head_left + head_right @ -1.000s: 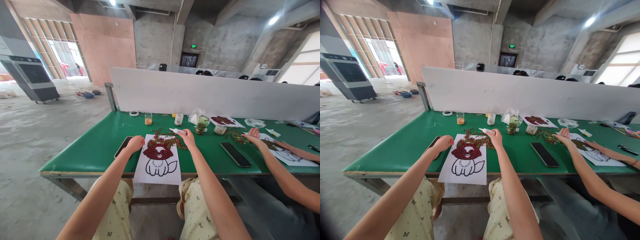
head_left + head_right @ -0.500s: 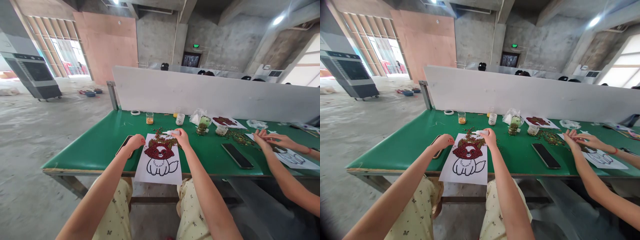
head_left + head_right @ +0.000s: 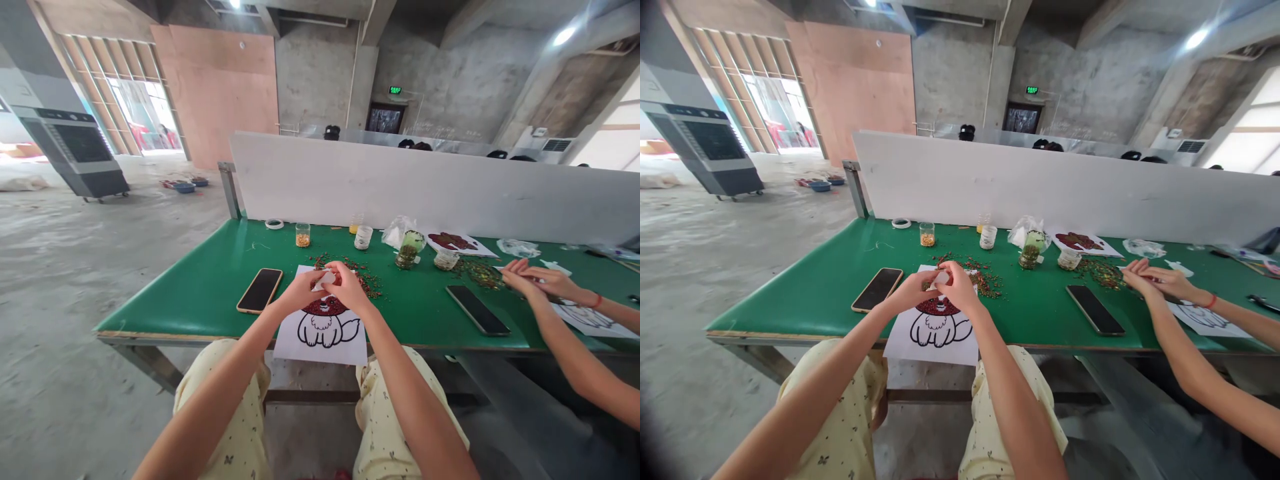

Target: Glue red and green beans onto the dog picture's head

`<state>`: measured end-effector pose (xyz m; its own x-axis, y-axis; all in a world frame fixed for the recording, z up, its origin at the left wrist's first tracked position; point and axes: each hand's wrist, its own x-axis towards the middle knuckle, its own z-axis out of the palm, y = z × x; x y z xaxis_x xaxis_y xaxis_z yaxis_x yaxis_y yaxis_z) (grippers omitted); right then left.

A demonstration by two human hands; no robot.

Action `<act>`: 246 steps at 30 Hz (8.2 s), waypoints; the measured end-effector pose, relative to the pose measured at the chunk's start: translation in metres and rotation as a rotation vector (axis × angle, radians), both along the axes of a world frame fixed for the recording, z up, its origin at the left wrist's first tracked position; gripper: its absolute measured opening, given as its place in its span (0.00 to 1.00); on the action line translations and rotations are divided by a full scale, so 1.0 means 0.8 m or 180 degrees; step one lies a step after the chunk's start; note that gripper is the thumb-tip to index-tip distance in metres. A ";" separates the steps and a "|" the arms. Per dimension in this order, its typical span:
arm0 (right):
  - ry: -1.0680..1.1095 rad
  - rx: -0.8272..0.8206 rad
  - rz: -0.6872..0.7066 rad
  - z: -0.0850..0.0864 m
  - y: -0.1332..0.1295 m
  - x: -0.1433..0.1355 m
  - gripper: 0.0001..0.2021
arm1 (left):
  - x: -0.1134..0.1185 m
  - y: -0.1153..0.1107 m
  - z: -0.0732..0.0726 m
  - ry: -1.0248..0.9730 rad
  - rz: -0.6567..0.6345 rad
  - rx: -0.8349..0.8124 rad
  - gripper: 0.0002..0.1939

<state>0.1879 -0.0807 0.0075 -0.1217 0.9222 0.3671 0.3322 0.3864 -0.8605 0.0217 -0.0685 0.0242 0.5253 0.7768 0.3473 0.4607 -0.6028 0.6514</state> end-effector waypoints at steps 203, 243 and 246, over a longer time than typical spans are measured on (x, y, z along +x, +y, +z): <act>0.1098 -0.0589 0.0319 -0.037 -0.006 -0.009 0.22 | 0.029 0.017 -0.047 -0.2108 -0.0446 -0.1866 0.16; 0.1038 -0.0442 0.0341 -0.036 -0.004 -0.011 0.23 | 0.024 0.022 -0.043 -0.1927 -0.0388 -0.1829 0.18; 0.0977 -0.0393 0.0394 -0.032 -0.006 -0.011 0.20 | 0.023 0.023 -0.044 -0.1871 -0.0382 -0.1764 0.18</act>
<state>0.1793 -0.0855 -0.0182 -0.1366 0.9471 0.2906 0.0080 0.2943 -0.9557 0.0404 -0.0500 -0.0108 0.4674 0.8668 0.1738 -0.0964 -0.1455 0.9847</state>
